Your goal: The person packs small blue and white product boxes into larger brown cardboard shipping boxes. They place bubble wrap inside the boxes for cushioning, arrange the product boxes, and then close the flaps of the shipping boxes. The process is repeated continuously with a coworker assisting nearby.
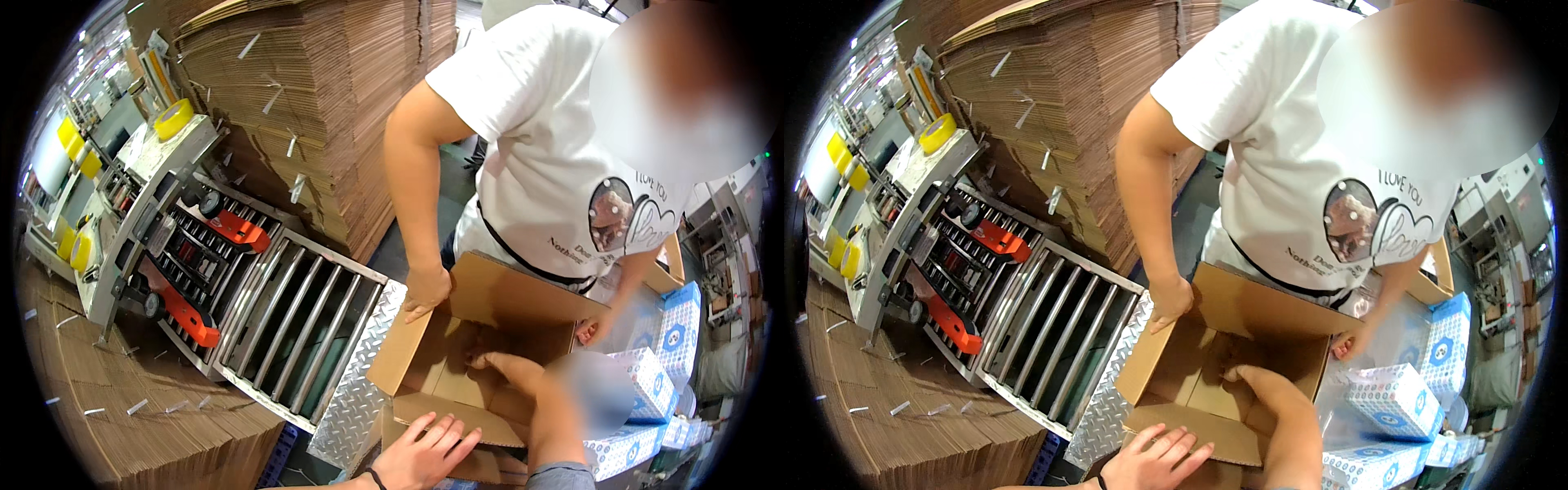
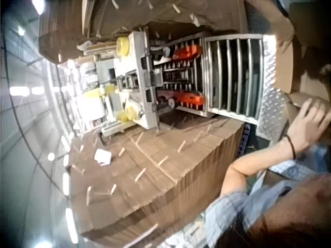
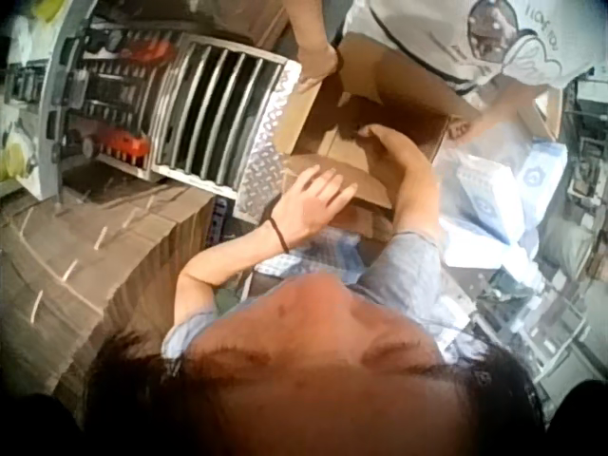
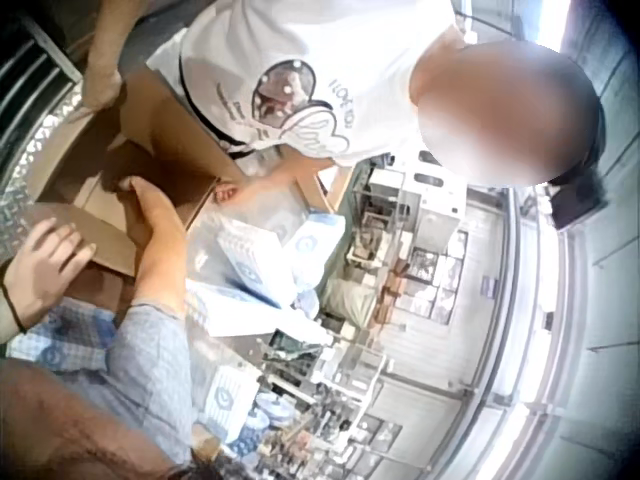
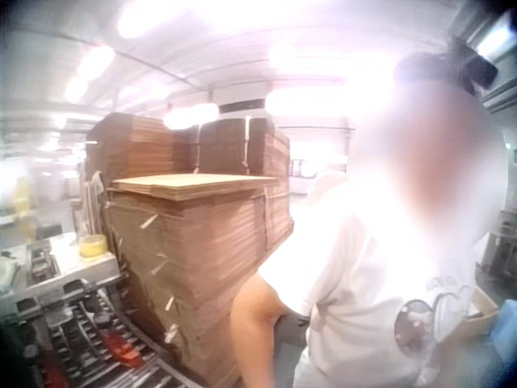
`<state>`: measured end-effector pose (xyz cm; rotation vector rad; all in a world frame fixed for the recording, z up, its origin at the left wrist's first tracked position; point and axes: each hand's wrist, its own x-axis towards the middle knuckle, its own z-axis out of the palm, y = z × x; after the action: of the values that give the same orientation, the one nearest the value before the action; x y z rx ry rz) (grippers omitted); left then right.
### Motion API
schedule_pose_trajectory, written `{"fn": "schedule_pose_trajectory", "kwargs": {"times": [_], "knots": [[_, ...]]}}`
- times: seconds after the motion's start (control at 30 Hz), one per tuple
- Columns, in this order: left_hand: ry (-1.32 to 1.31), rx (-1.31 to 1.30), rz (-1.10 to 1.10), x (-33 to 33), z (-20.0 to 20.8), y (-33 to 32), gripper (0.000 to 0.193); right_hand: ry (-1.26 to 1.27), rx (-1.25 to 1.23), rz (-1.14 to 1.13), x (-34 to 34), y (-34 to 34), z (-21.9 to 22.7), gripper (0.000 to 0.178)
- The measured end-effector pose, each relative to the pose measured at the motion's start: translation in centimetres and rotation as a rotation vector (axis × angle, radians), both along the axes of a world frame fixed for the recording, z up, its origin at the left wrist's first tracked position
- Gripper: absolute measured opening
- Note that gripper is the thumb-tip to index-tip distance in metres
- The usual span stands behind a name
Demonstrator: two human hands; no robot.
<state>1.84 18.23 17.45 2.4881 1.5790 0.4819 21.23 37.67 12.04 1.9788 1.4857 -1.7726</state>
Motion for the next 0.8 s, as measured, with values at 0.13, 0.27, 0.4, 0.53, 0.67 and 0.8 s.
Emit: {"fn": "schedule_pose_trajectory", "kwargs": {"times": [0.13,0.27,0.4,0.53,0.67,0.8], "knots": [[-0.095,-0.09,0.016,-0.3,1.3,-0.1,0.049,-0.053,-0.008,0.048,-0.4,0.4,-2.6,0.036],[0.002,0.053,-0.018,0.4,1.1,0.3,0.05,0.063,0.41,0.749,2.1,5.5,-17.1,0.019],[0.042,-0.086,-0.016,-0.8,2.7,-0.2,0.071,0.466,0.668,0.607,-0.2,2.7,-3.0,0.01],[0.019,-0.088,-0.06,-0.2,1.3,0.0,0.085,0.836,0.309,0.106,6.2,-6.6,10.5,0.004],[0.038,-0.193,-0.08,0.0,2.8,-0.6,0.09,0.767,0.651,0.535,10.9,-19.1,8.5,0.006],[-0.023,-0.169,-0.088,2.1,5.1,-1.3,0.087,0.163,0.544,0.7,11.2,-27.3,9.2,0.03]]}}
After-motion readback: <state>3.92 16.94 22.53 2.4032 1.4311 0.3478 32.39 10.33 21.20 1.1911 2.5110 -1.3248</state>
